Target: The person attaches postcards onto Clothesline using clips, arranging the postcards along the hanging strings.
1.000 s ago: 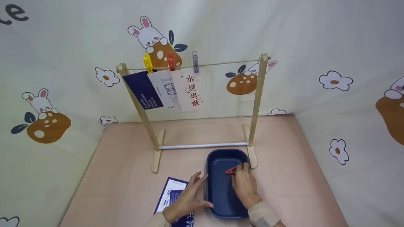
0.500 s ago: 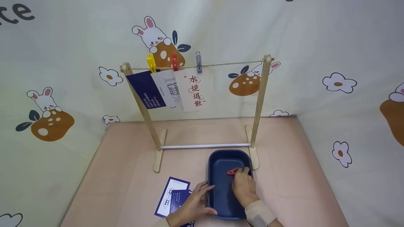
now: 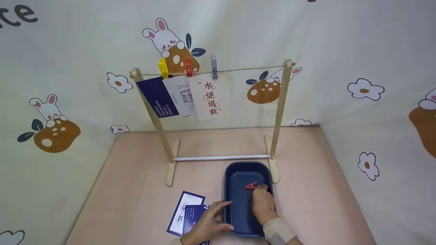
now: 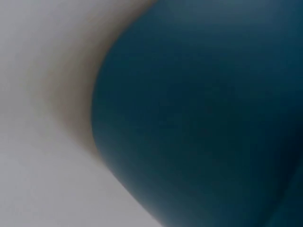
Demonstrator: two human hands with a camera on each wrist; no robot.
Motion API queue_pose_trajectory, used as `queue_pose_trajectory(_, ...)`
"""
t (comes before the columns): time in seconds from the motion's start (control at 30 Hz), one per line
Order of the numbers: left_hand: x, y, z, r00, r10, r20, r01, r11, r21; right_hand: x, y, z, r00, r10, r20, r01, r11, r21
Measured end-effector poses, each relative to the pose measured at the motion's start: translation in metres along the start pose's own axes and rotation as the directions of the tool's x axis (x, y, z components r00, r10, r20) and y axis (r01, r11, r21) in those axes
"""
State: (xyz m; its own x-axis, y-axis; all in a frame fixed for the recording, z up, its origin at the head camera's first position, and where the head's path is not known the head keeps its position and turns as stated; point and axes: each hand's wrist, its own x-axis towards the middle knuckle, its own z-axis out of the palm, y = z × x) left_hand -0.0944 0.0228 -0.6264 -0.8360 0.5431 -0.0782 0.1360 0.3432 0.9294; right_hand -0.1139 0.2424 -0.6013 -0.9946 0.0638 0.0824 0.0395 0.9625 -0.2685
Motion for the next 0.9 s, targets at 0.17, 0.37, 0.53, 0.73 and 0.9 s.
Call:
queue_pose_trajectory(0.17, -0.001, -0.001, 0.001, 1.000, 0.000, -0.015, 0.000, 1.000, -0.030, -0.001, 0.001, 0.003, 0.998, -0.019, -0.055, 0.020, 1.000, 0.007)
queue_pose_trajectory(0.37, -0.003, -0.003, 0.003, 0.999, 0.022, -0.045, -0.023, 1.000, -0.018, -0.003, 0.001, 0.004, 0.999, -0.005, -0.048, 0.007, 0.999, 0.054)
queue_pose_trajectory(0.53, -0.005, -0.001, 0.006, 0.998, -0.006, -0.069, 0.002, 0.998, -0.057, -0.004, 0.002, 0.002, 1.000, 0.008, -0.019, -0.006, 0.997, 0.083)
queue_pose_trajectory(0.73, -0.010, 0.006, 0.012, 0.990, -0.049, -0.129, 0.029, 0.988, -0.151, -0.002, 0.002, 0.000, 0.997, 0.058, 0.058, -0.065, 0.990, 0.124)
queue_pose_trajectory(0.9, -0.014, 0.009, 0.015, 0.986, -0.067, -0.152, 0.040, 0.984, -0.175, -0.003, 0.001, 0.000, 0.990, 0.093, 0.101, -0.106, 0.986, 0.130)
